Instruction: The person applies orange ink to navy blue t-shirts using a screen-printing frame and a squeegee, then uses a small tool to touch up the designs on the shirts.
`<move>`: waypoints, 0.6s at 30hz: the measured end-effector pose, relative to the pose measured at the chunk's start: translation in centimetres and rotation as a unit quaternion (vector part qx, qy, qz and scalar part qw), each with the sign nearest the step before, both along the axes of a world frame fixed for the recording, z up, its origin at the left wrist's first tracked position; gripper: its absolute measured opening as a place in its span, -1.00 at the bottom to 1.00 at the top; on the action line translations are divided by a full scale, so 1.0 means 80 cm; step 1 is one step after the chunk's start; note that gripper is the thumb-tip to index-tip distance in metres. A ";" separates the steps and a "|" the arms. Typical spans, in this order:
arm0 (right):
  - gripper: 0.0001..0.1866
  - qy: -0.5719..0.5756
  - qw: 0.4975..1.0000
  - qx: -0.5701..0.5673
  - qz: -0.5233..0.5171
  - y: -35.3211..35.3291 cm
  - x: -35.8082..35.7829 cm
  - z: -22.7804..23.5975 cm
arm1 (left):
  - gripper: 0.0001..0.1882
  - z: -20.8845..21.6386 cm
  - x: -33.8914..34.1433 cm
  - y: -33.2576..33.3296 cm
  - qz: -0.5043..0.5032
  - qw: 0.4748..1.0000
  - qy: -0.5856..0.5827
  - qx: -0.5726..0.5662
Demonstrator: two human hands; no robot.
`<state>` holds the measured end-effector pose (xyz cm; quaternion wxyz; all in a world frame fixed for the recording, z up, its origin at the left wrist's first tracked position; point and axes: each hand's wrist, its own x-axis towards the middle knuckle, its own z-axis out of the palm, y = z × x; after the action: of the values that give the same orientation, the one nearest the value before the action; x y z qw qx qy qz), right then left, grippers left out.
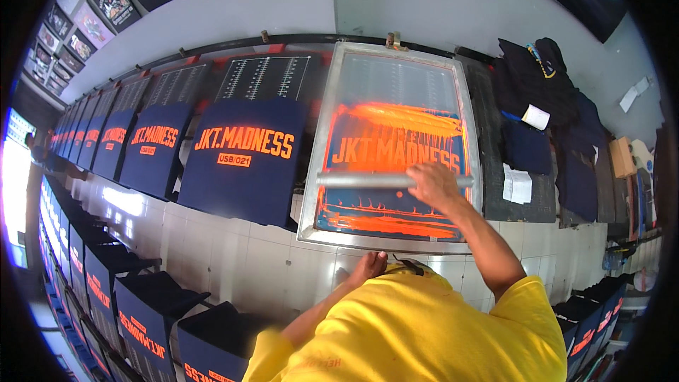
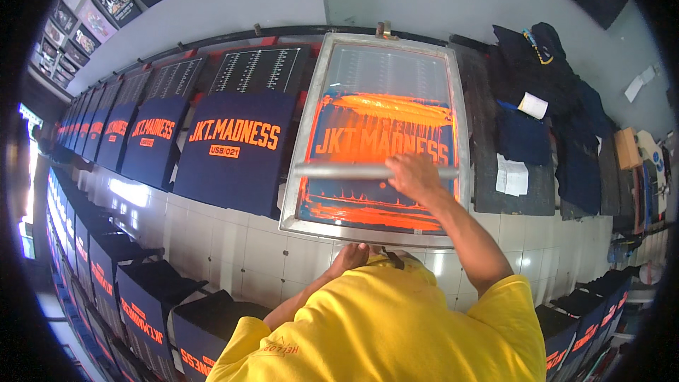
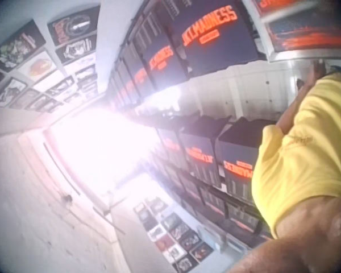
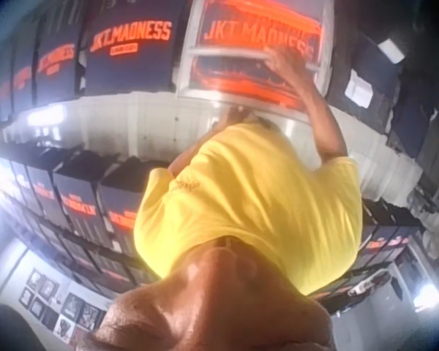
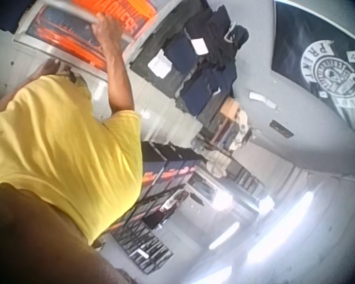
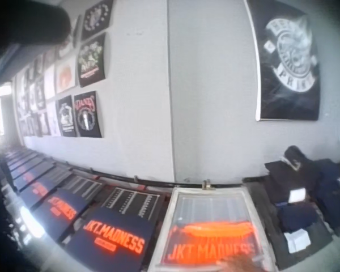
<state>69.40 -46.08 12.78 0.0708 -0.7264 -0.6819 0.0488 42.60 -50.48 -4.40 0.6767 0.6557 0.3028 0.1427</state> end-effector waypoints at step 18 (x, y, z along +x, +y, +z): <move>-0.72 0.007 0.990 0.087 -0.108 0.011 0.074 0.012 | -0.62 0.091 -0.001 0.018 -0.007 0.994 0.080 -0.079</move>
<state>75.31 -45.24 13.73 0.1435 -0.7862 -0.6009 -0.0136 42.56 -49.07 2.90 0.7009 0.6115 0.3621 0.0606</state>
